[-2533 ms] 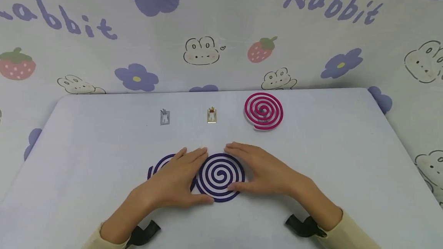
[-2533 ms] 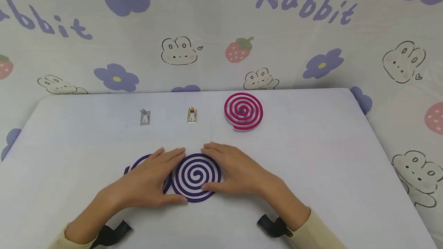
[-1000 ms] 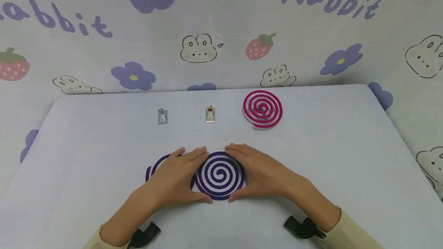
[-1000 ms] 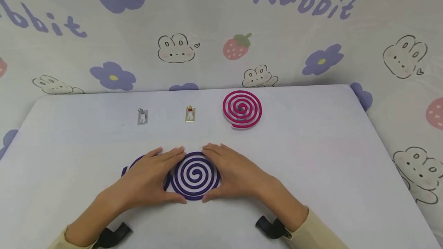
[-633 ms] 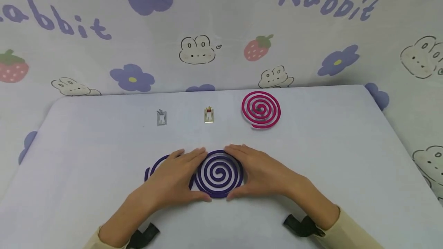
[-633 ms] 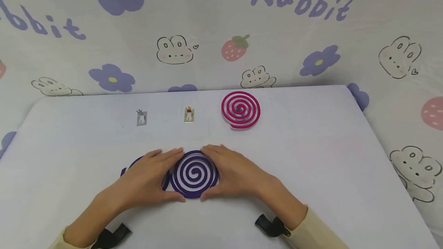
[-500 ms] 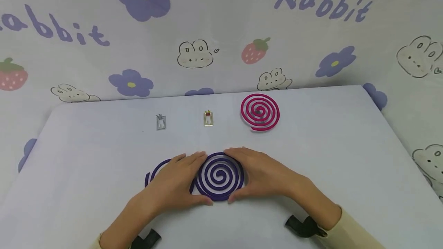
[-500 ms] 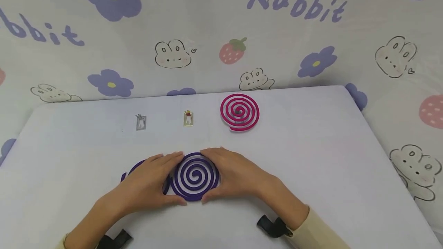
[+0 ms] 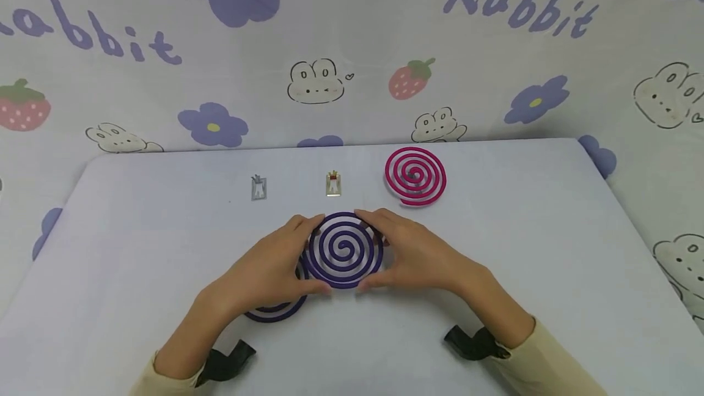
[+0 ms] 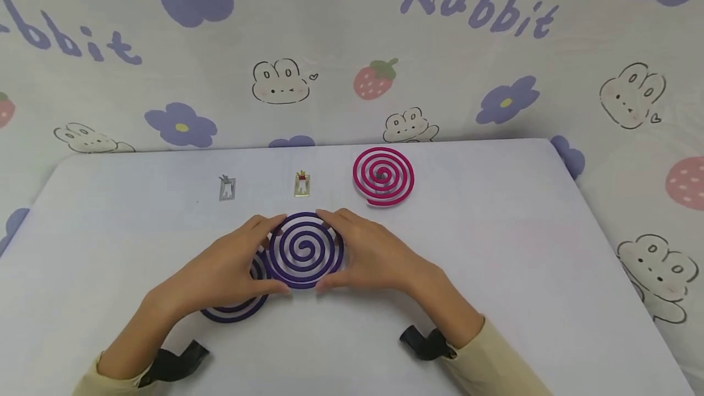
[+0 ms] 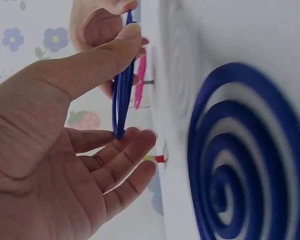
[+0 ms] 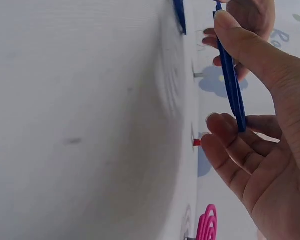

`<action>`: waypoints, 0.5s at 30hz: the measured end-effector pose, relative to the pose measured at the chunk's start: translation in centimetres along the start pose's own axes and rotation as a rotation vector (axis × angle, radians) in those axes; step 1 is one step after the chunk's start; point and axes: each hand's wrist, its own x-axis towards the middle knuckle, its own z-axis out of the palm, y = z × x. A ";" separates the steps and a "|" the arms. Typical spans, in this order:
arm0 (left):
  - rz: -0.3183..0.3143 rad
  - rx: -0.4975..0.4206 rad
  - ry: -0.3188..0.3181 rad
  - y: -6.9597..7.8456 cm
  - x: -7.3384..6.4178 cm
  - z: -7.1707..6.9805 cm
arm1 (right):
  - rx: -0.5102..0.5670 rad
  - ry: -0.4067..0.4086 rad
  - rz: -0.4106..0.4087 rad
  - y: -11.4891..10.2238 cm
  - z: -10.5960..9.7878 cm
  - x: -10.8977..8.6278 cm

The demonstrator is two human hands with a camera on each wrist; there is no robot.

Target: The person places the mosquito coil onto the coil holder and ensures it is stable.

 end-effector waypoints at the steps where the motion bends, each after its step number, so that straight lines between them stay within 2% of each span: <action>1: -0.003 -0.009 -0.002 -0.1 0.1 -0.3 | 0.009 0.001 0.004 0.0 -0.1 0.3; 9: -0.052 -0.125 -0.017 -0.8 1.6 -1.9 | 0.057 0.006 0.036 0.1 -1.0 2.2; 15: -0.084 -0.137 0.019 -1.0 2.6 -3.4 | 0.126 0.050 0.031 0.1 -2.0 3.9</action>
